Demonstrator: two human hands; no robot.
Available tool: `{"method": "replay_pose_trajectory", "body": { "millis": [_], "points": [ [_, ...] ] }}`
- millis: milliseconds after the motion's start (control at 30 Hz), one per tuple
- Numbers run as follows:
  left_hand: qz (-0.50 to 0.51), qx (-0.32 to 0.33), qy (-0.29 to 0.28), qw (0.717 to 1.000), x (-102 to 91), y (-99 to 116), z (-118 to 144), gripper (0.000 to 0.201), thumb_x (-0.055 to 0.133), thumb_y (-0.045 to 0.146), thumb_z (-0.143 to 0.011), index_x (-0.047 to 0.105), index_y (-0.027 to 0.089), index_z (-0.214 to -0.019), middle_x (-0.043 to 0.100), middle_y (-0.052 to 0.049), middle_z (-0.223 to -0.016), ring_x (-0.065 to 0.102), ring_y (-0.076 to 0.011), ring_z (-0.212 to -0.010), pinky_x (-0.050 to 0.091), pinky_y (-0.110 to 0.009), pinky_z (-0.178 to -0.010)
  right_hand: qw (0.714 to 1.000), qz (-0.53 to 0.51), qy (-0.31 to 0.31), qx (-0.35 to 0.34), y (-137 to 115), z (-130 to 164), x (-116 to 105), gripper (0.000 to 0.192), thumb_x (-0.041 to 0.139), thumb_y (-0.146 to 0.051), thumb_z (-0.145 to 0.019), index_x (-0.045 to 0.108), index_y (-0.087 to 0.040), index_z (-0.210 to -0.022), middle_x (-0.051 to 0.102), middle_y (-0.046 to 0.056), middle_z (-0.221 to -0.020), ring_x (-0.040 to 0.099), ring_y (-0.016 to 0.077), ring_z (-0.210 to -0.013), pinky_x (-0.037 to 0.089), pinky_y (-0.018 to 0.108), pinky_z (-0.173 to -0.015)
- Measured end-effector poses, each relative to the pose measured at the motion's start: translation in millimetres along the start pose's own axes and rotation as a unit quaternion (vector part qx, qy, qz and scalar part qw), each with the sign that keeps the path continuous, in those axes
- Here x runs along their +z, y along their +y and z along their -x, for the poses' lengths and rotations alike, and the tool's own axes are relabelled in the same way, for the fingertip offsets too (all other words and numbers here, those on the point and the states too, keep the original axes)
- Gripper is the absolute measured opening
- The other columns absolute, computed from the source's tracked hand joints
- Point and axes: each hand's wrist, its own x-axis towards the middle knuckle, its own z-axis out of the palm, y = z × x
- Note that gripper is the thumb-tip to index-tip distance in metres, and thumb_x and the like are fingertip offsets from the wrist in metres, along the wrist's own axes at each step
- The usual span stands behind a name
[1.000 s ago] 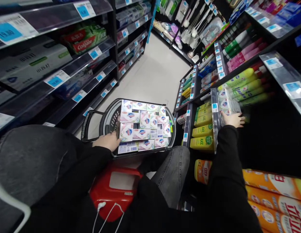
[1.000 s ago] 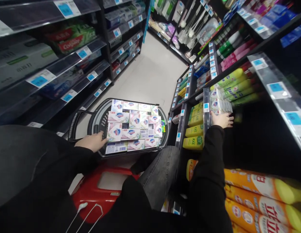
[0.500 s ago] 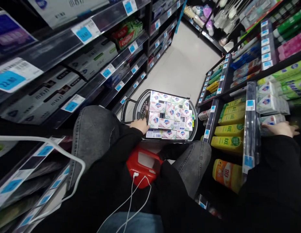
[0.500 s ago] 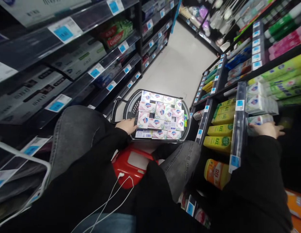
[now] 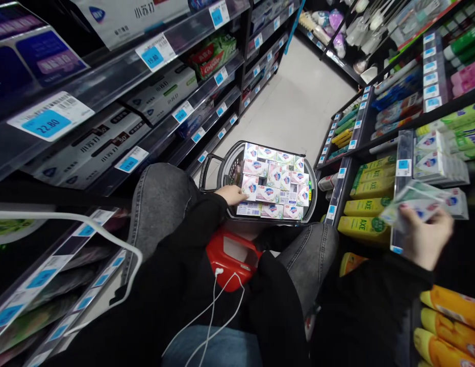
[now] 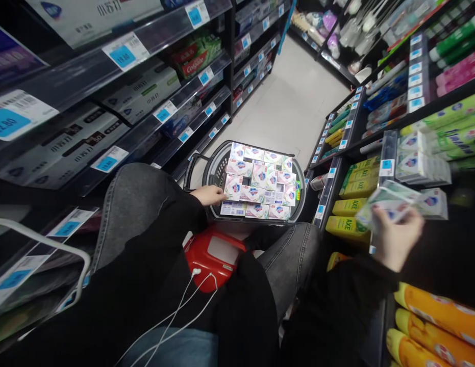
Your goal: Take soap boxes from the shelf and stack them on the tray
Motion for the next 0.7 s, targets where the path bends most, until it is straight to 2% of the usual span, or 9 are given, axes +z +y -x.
{"method": "replay_pose_trajectory", "body": {
  "millis": [67, 133, 167, 233, 300, 367, 433, 600, 700],
  "points": [
    [0.132, 0.072, -0.125, 0.981, 7.2, 4.7, 3.4, 0.033, 0.069, 0.049, -0.071, 0.07, 0.016, -0.071, 0.064, -0.006, -0.059, 0.064, -0.0199, -0.063, 0.052, -0.03, -0.068, 0.965, -0.179, -0.157, 0.105, 3.7, 61.4, 34.6, 0.056, 0.08, -0.042, -0.044, 0.062, -0.022, -0.093, 0.068, 0.01, -0.104, 0.066, 0.0301, -0.096, 0.05, 0.054, -0.094],
    [0.259, 0.111, -0.212, 0.936, 21.0, 13.4, 13.2, 0.038, 0.076, 0.05, -0.065, 0.071, 0.017, -0.083, 0.068, -0.005, -0.068, 0.065, -0.0182, -0.067, 0.054, -0.03, -0.069, 0.887, -0.271, -0.292, 0.232, 8.0, 120.5, 71.8, 0.05, 0.08, -0.037, -0.044, 0.061, -0.021, -0.088, 0.069, 0.004, -0.087, 0.067, 0.0246, -0.079, 0.057, 0.046, -0.081],
    [0.321, 0.123, -0.227, 0.911, 29.8, 18.7, 19.6, 0.044, 0.078, 0.048, -0.063, 0.071, 0.017, -0.093, 0.072, -0.006, -0.08, 0.067, -0.0191, -0.076, 0.055, -0.031, -0.073, 0.844, -0.299, -0.351, 0.275, 9.1, 146.9, 88.2, 0.048, 0.08, -0.038, -0.047, 0.061, -0.021, -0.087, 0.069, 0.004, -0.085, 0.068, 0.0239, -0.077, 0.058, 0.043, -0.077],
    [0.448, 0.145, -0.206, 0.858, 48.1, 29.6, 32.3, 0.056, 0.081, 0.045, -0.064, 0.066, 0.017, -0.111, 0.071, -0.011, -0.107, 0.067, -0.023, -0.099, 0.054, -0.035, -0.087, 0.765, -0.326, -0.46, 0.313, 8.0, 189.6, 112.3, 0.045, 0.08, -0.04, -0.053, 0.062, -0.022, -0.09, 0.07, 0.004, -0.087, 0.069, 0.0252, -0.083, 0.059, 0.041, -0.078],
    [0.561, 0.155, -0.164, 0.797, 63.6, 39.1, 41.2, 0.06, 0.079, 0.042, -0.068, 0.061, 0.015, -0.118, 0.067, -0.014, -0.12, 0.062, -0.0274, -0.114, 0.05, -0.04, -0.098, 0.715, -0.324, -0.535, 0.313, 3.6, 216.9, 124.5, 0.045, 0.081, -0.042, -0.058, 0.063, -0.021, -0.094, 0.071, 0.006, -0.093, 0.069, 0.0268, -0.092, 0.058, 0.041, -0.085],
    [0.632, 0.145, -0.128, 0.751, 73.2, 45.4, 44.2, 0.057, 0.076, 0.038, -0.07, 0.06, 0.013, -0.119, 0.066, -0.016, -0.122, 0.061, -0.0302, -0.116, 0.049, -0.043, -0.102, 0.708, -0.315, -0.557, 0.299, 0.2, 229.8, 129.2, 0.047, 0.083, -0.044, -0.06, 0.065, -0.019, -0.097, 0.071, 0.007, -0.098, 0.068, 0.0271, -0.097, 0.056, 0.041, -0.09],
    [0.661, 0.121, -0.099, 0.734, 76.2, 48.1, 42.2, 0.055, 0.074, 0.031, -0.071, 0.058, 0.011, -0.119, 0.066, -0.017, -0.121, 0.063, -0.0308, -0.113, 0.05, -0.045, -0.101, 0.724, -0.314, -0.541, 0.291, 2.7, 230.7, 132.2, 0.05, 0.084, -0.046, -0.06, 0.065, -0.019, -0.098, 0.071, 0.007, -0.1, 0.067, 0.0271, -0.099, 0.056, 0.041, -0.091],
    [0.663, 0.067, 0.003, 0.746, 58.8, 44.4, 32.8, 0.067, 0.066, 0.021, -0.069, 0.049, 0.008, -0.132, 0.068, -0.016, -0.116, 0.066, -0.0306, -0.106, 0.053, -0.047, -0.096, 0.755, -0.306, -0.487, 0.314, 42.9, 187.1, 150.3, 0.053, 0.078, -0.054, -0.066, 0.062, -0.021, -0.104, 0.07, 0.008, -0.102, 0.066, 0.0274, -0.102, 0.058, 0.043, -0.086],
    [0.649, 0.088, 0.032, 0.755, 34.3, 38.9, 33.6, 0.067, 0.056, 0.027, -0.075, 0.045, 0.008, -0.138, 0.069, -0.015, -0.113, 0.067, -0.0311, -0.105, 0.054, -0.05, -0.093, 0.808, -0.266, -0.456, 0.26, 72.4, 144.3, 172.4, 0.055, 0.067, -0.062, -0.074, 0.058, -0.021, -0.109, 0.069, 0.009, -0.106, 0.066, 0.0271, -0.103, 0.058, 0.044, -0.084]
  ]
}}
